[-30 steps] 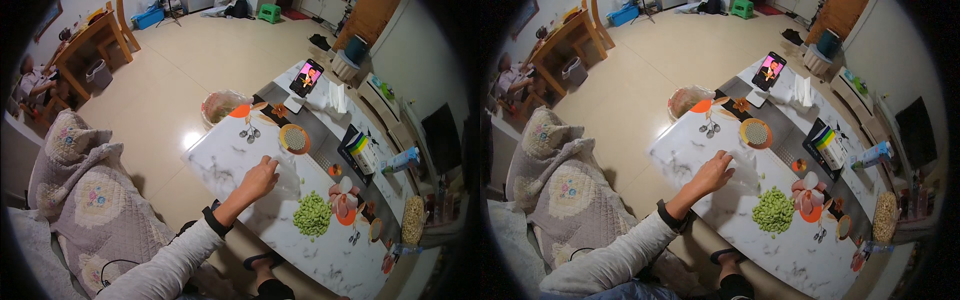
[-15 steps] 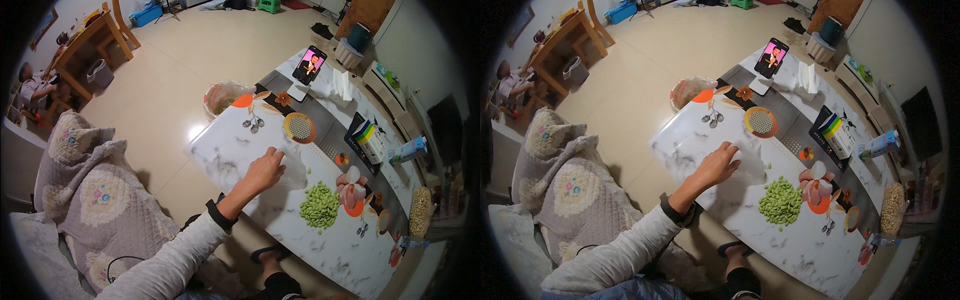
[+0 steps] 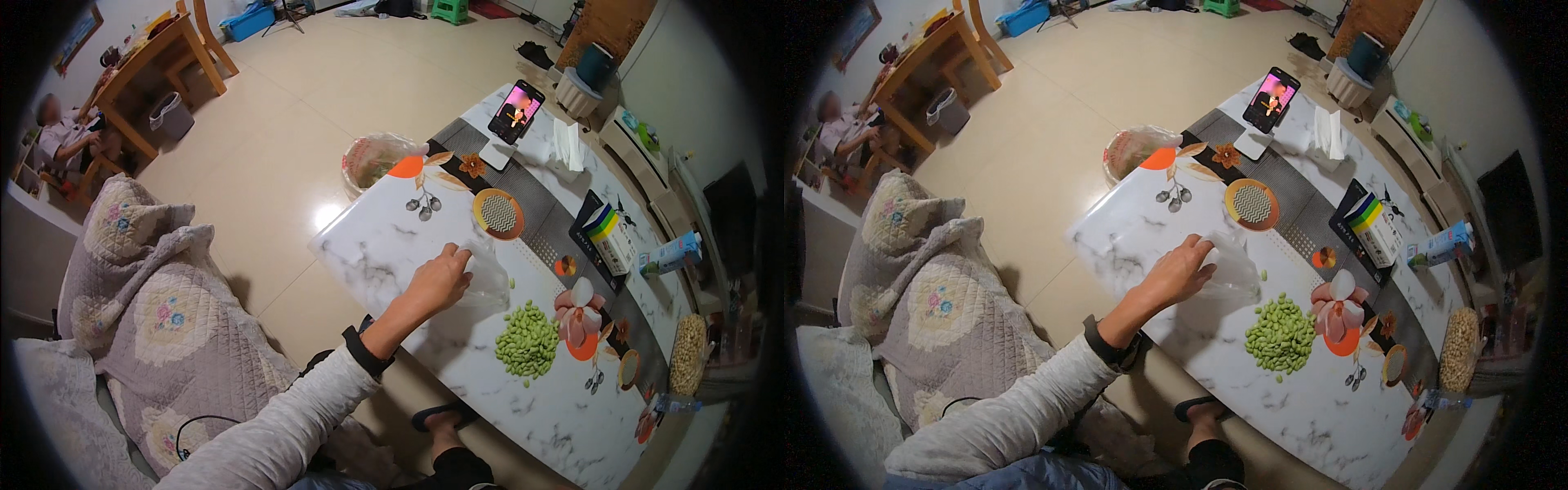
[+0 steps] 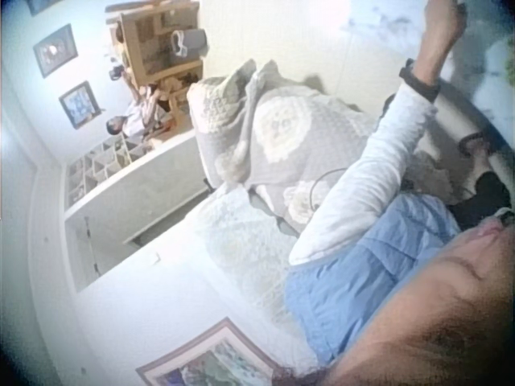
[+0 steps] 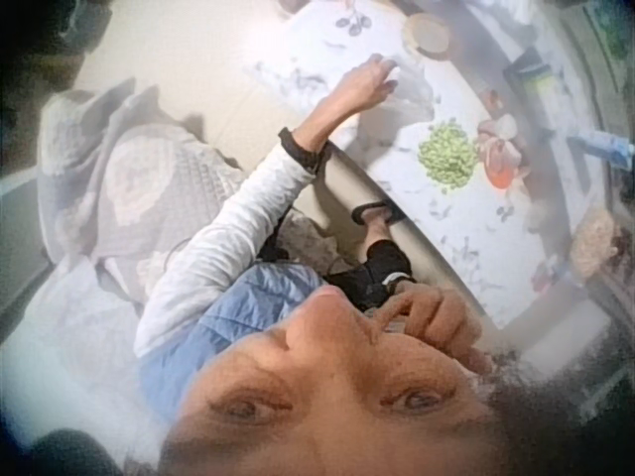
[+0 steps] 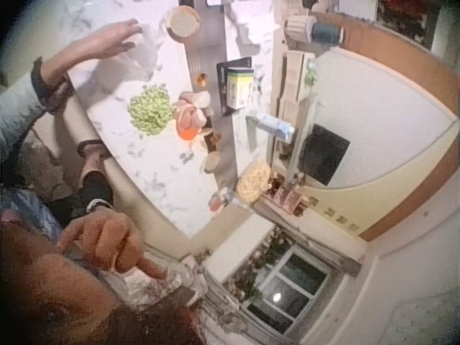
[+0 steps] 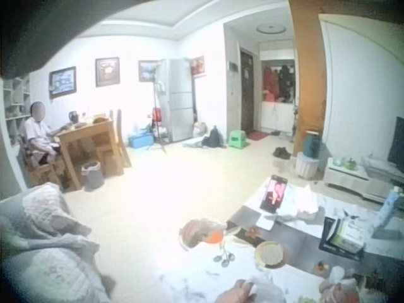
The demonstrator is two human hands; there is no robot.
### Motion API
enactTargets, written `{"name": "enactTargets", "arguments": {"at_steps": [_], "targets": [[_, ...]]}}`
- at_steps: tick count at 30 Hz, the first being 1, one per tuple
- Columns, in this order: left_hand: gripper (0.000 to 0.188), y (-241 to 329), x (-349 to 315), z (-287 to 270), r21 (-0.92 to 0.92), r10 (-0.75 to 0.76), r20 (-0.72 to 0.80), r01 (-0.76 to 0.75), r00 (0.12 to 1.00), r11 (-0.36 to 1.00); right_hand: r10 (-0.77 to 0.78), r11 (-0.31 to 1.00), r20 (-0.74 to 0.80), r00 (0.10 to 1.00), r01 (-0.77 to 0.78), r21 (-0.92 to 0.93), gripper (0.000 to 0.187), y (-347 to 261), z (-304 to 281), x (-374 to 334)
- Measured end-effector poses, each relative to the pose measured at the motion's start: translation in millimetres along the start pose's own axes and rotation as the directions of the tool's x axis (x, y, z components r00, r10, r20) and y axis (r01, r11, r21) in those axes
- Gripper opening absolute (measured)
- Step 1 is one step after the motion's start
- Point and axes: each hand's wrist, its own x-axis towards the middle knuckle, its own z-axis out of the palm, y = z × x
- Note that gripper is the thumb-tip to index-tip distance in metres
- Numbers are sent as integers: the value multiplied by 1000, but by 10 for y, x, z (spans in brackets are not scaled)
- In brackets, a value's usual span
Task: The person sits at a table and transfers green edamame beans from a pile on the table into a clear plastic bag. They use both hands to scoop and place the beans, then seal the bag and set it aside.
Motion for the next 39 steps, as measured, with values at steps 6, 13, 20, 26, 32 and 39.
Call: {"name": "enactTargets", "arguments": {"at_steps": [6,13,20,26,32,39], "targets": [[52,-134,22,19,-10,150,8,-150,989,989,-169,839,-401,900,-82,-537,41,-77,-536,-144],[63,-25,-85,-136,-91,292,158,-281,943,955,-94,69,-602,793,-598,-798,24,393,-1950,-202],[70,37,-112,-195,-26,231,348,-236,909,971,-389,-25,-606,694,-666,-746,28,471,-2563,-267],[55,2,-86,-200,27,206,89,-209,975,978,31,-453,-613,790,-535,-713,28,609,-2396,-233],[50,38,-99,-203,32,208,54,-210,977,977,191,-427,-659,727,-544,-723,26,592,-2307,-202],[54,156,-124,-178,20,141,127,-145,982,989,-418,-389,-514,749,-659,-644,27,31,-2514,-174]]}}
